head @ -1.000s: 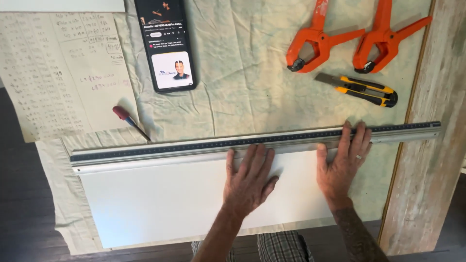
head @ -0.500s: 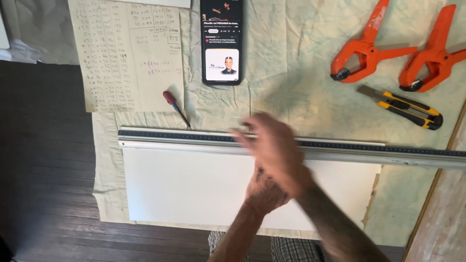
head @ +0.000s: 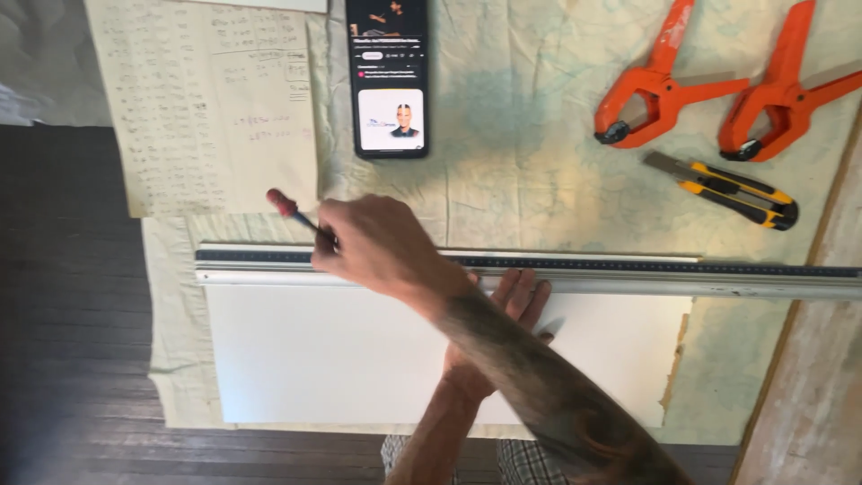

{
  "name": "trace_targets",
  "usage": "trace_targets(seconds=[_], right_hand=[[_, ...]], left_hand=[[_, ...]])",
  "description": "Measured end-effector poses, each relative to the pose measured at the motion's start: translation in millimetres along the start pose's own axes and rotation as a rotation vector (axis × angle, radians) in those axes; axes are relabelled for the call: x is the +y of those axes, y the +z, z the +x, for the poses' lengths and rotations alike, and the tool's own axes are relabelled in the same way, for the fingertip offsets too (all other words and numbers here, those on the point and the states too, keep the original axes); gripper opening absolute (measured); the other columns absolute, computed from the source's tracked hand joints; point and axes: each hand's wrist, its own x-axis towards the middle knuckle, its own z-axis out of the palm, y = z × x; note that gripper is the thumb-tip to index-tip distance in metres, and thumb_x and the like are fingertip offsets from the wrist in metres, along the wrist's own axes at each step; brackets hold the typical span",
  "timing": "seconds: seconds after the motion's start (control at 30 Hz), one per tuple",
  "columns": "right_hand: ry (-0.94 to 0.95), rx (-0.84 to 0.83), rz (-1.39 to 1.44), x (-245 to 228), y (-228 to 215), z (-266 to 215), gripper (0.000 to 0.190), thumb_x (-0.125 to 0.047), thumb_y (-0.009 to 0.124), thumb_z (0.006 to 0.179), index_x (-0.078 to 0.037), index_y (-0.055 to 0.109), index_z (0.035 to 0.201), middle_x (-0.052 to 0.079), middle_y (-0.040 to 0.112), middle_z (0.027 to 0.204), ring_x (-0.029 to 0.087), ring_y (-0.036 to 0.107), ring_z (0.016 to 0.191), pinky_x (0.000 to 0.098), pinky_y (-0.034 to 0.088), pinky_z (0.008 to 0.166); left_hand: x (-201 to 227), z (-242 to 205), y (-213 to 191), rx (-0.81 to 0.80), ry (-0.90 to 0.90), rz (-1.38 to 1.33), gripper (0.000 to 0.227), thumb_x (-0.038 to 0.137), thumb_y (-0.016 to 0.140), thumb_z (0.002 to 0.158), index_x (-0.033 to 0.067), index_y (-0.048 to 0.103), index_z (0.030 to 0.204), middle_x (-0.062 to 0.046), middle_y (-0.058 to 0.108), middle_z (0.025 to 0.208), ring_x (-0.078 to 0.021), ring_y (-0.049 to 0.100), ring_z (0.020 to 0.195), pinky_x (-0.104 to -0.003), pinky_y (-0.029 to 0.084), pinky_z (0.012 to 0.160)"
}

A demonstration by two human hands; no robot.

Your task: Measuring, marking, and cutting white boards using a utility knife, metal ruler, and pen on a workbench.

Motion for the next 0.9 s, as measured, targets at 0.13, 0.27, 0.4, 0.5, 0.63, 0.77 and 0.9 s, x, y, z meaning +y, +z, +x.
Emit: trace_targets(seconds=[0.13, 0.27, 0.4, 0.5, 0.63, 0.77, 0.9], right_hand=[[-0.11, 0.117, 0.635, 24, -68, -95, 0.022, 0.011, 0.062, 0.082, -0.003, 0.066, 0.097, 0.005, 0.058, 0.07, 0.01, 0.055, 0.066, 0.0258, 0.049, 0.053], [0.033, 0.345, 0.452, 105, -104, -172, 0.016, 0.008, 0.074, 0.076, 0.005, 0.072, 0.092, 0.013, 0.07, 0.071, 0.018, 0.073, 0.058, 0.0292, 0.062, 0.053], [0.249, 0.416, 0.332, 145, -100, -204, 0.017, 0.008, 0.079, 0.078, 0.002, 0.076, 0.094, 0.013, 0.074, 0.074, 0.012, 0.069, 0.054, 0.0236, 0.056, 0.046], [0.291, 0.414, 0.318, 129, -99, -195, 0.018, 0.011, 0.076, 0.076, 0.002, 0.077, 0.093, 0.015, 0.073, 0.07, 0.011, 0.067, 0.053, 0.0219, 0.054, 0.043], [0.34, 0.411, 0.248, 126, -99, -188, 0.018, 0.007, 0.08, 0.076, 0.001, 0.078, 0.092, 0.014, 0.072, 0.072, 0.009, 0.063, 0.054, 0.0184, 0.05, 0.044], [0.347, 0.432, 0.22, 135, -95, -193, 0.019, 0.005, 0.084, 0.078, 0.004, 0.075, 0.095, 0.016, 0.07, 0.072, 0.01, 0.063, 0.05, 0.0194, 0.05, 0.043], [0.312, 0.42, 0.197, 124, -95, -186, 0.014, 0.006, 0.082, 0.078, -0.001, 0.077, 0.089, 0.014, 0.068, 0.07, 0.01, 0.064, 0.054, 0.0207, 0.051, 0.046]], left_hand=[[0, -4, -22, 0.666, -0.074, -0.096, 0.023, 0.042, 0.052, 0.088, 0.0273, 0.067, 0.079, 0.009, 0.048, 0.079, -0.015, 0.044, 0.074, -0.04, 0.04, 0.073], [-1, -2, -20, 0.678, -0.014, 0.01, 0.061, 0.053, 0.053, 0.092, 0.0219, 0.057, 0.144, -0.006, 0.052, 0.148, -0.0236, 0.046, 0.144, -0.069, 0.032, 0.119], [-1, -4, -18, 0.579, -0.004, 0.053, 0.071, 0.055, 0.047, 0.095, 0.0208, 0.043, 0.157, -0.008, 0.038, 0.162, -0.0252, 0.034, 0.153, -0.071, 0.025, 0.12], [0, -4, -14, 0.569, -0.001, 0.047, 0.07, 0.055, 0.046, 0.096, 0.0207, 0.044, 0.157, -0.009, 0.039, 0.162, -0.0256, 0.035, 0.153, -0.072, 0.025, 0.119], [0, -4, -16, 0.595, -0.021, 0.066, 0.068, 0.055, 0.045, 0.096, 0.0212, 0.048, 0.155, -0.008, 0.045, 0.158, -0.024, 0.041, 0.149, -0.07, 0.029, 0.119], [1, -4, -14, 0.573, -0.02, 0.049, 0.07, 0.057, 0.046, 0.096, 0.0205, 0.046, 0.156, -0.009, 0.043, 0.16, -0.0259, 0.037, 0.151, -0.072, 0.027, 0.119], [3, -5, -14, 0.537, -0.023, 0.039, 0.071, 0.057, 0.048, 0.097, 0.0202, 0.045, 0.158, -0.009, 0.042, 0.16, -0.0256, 0.035, 0.152, -0.073, 0.026, 0.119]])
